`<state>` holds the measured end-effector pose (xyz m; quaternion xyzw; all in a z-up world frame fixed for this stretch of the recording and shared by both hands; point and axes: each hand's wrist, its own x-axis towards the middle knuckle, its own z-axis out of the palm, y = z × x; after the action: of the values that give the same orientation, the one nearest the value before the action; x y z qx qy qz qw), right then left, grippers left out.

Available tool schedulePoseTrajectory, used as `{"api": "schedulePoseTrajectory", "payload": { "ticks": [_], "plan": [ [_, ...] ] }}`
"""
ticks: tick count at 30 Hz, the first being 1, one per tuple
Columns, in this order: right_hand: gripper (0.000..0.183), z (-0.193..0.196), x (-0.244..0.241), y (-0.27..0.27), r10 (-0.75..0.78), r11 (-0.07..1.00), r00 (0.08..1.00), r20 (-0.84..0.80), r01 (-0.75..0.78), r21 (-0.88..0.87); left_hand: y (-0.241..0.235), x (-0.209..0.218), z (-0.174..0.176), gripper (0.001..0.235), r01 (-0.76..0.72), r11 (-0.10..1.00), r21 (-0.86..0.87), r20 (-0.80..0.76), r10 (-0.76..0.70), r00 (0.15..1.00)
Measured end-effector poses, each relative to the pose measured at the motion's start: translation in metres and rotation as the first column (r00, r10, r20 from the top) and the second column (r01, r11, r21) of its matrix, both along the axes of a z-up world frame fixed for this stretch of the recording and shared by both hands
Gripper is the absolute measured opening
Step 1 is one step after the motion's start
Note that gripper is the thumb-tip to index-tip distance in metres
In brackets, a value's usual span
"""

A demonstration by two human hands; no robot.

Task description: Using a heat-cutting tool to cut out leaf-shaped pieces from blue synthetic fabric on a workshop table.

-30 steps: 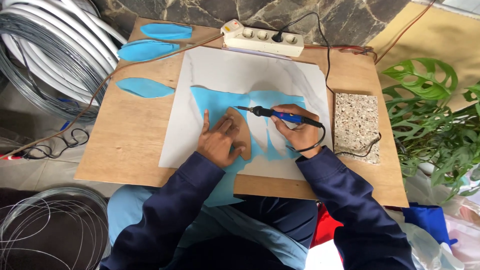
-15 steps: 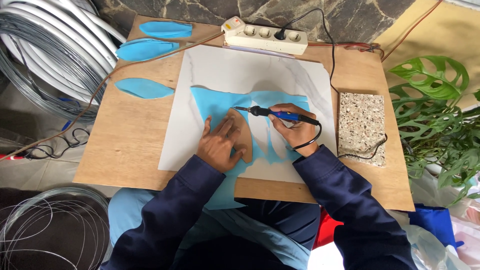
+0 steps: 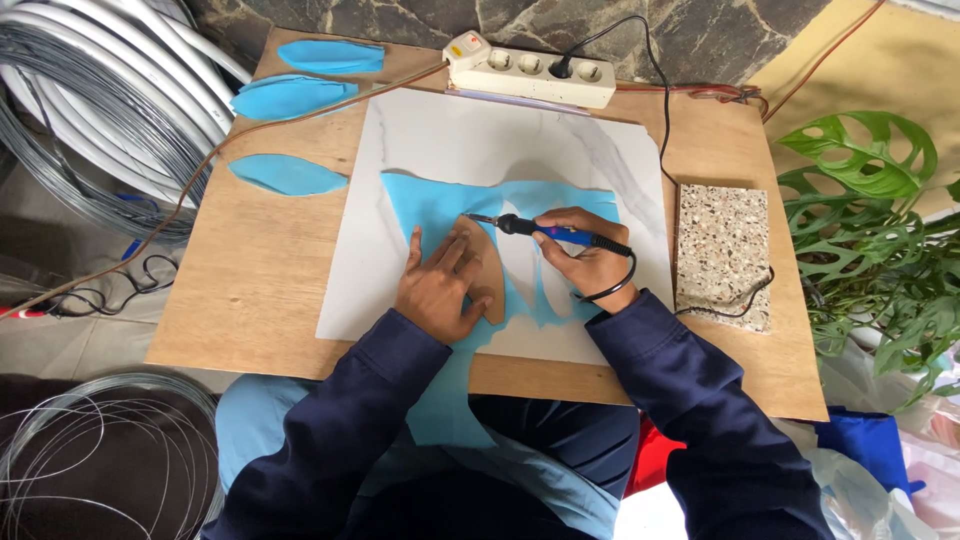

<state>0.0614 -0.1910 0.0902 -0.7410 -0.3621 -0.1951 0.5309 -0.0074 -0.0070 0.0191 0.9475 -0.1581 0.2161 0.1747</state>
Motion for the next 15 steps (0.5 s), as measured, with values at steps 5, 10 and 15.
{"api": "schedulePoseTrajectory", "payload": {
  "ticks": [5, 10, 15],
  "plan": [
    [0.009, 0.006, -0.004, -0.001, 0.071, 0.997, 0.997, 0.027, -0.071, -0.032, 0.000, -0.001, 0.000, 0.042, -0.008, 1.000, 0.019, -0.017, 0.009, 1.000],
    [0.009, 0.012, -0.007, -0.004, 0.084, 0.995, 0.996, 0.013, -0.083, -0.055, 0.000, -0.001, 0.000, 0.042, -0.007, 1.000, 0.028, -0.035, 0.008, 0.999],
    [0.009, 0.016, -0.010, -0.008, 0.080, 0.994, 0.997, 0.015, -0.078, -0.080, -0.001, 0.001, -0.006, 0.043, -0.007, 0.999, 0.041, -0.037, 0.009, 0.999]
  ]
}}
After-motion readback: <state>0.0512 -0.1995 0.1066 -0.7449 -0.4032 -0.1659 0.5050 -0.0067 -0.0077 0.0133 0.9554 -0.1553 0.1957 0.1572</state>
